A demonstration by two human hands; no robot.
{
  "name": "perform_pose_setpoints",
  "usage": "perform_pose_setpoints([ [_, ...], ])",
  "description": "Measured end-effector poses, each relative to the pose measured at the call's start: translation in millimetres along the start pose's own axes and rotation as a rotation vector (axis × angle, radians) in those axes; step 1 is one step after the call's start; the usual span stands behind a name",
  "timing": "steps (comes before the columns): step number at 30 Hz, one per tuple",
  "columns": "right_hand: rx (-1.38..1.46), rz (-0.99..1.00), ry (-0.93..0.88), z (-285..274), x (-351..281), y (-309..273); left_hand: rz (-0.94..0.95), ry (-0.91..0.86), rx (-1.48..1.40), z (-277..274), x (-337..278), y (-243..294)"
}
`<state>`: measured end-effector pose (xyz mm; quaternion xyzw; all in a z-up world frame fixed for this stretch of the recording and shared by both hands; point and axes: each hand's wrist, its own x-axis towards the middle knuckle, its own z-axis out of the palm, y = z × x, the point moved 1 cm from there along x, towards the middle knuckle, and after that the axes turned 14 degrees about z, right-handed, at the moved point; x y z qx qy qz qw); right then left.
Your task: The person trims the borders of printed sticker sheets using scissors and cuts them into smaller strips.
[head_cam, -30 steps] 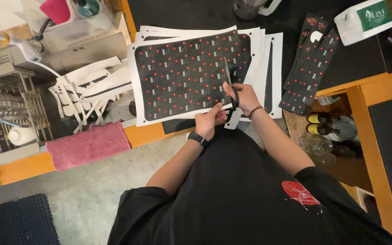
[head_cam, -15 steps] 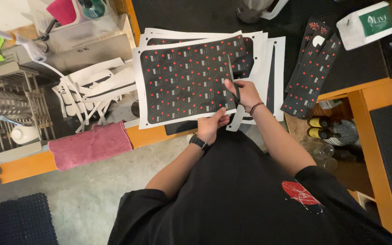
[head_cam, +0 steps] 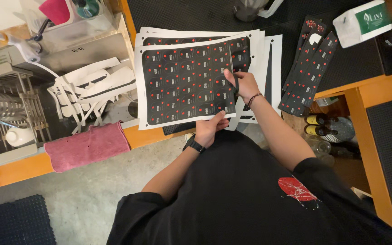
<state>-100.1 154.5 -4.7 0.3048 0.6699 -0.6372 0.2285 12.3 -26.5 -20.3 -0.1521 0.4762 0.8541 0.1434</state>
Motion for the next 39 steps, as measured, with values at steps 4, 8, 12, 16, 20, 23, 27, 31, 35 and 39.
perform_pose_setpoints([
  [4, 0.025, -0.073, -0.063, 1.9, 1.6, -2.0, 0.014, 0.002, 0.004, 1.3, -1.6, 2.7],
  [8, 0.035, 0.005, -0.021, -0.4, 2.2, -12.4, 0.022, -0.037, 0.012, 1.2, -8.9, 8.6],
  [12, 0.04, -0.01, -0.037, -2.2, 4.4, -16.3, 0.022, -0.037, 0.016, 3.4, -9.5, 12.1],
  [16, 0.025, 0.012, -0.005, -1.3, 9.5, -17.5, 0.022, -0.058, 0.019, 2.1, -11.0, 12.3],
  [20, 0.072, -0.011, -0.018, -7.9, 15.2, -27.2, 0.054, -0.101, 0.01, 1.1, -16.1, 14.2],
  [23, 0.056, -0.019, -0.008, -8.7, 13.3, -29.6, 0.037, -0.092, 0.041, 2.2, -15.8, 12.9],
  [27, 0.021, -0.022, -0.036, -1.0, 3.1, -20.1, 0.043, -0.005, 0.062, 2.8, -6.2, 9.9],
  [31, -0.113, -0.188, -0.049, 14.2, -10.5, 9.6, 0.085, 0.079, -0.002, 7.9, 6.8, 14.9],
  [35, -0.085, -0.178, -0.09, 12.5, -10.3, 16.7, 0.093, 0.175, -0.078, 3.4, 9.1, 17.9],
  [39, -0.115, -0.23, -0.082, 2.4, -28.4, -7.7, 0.059, 0.316, -0.252, -20.8, 23.0, 8.4],
])
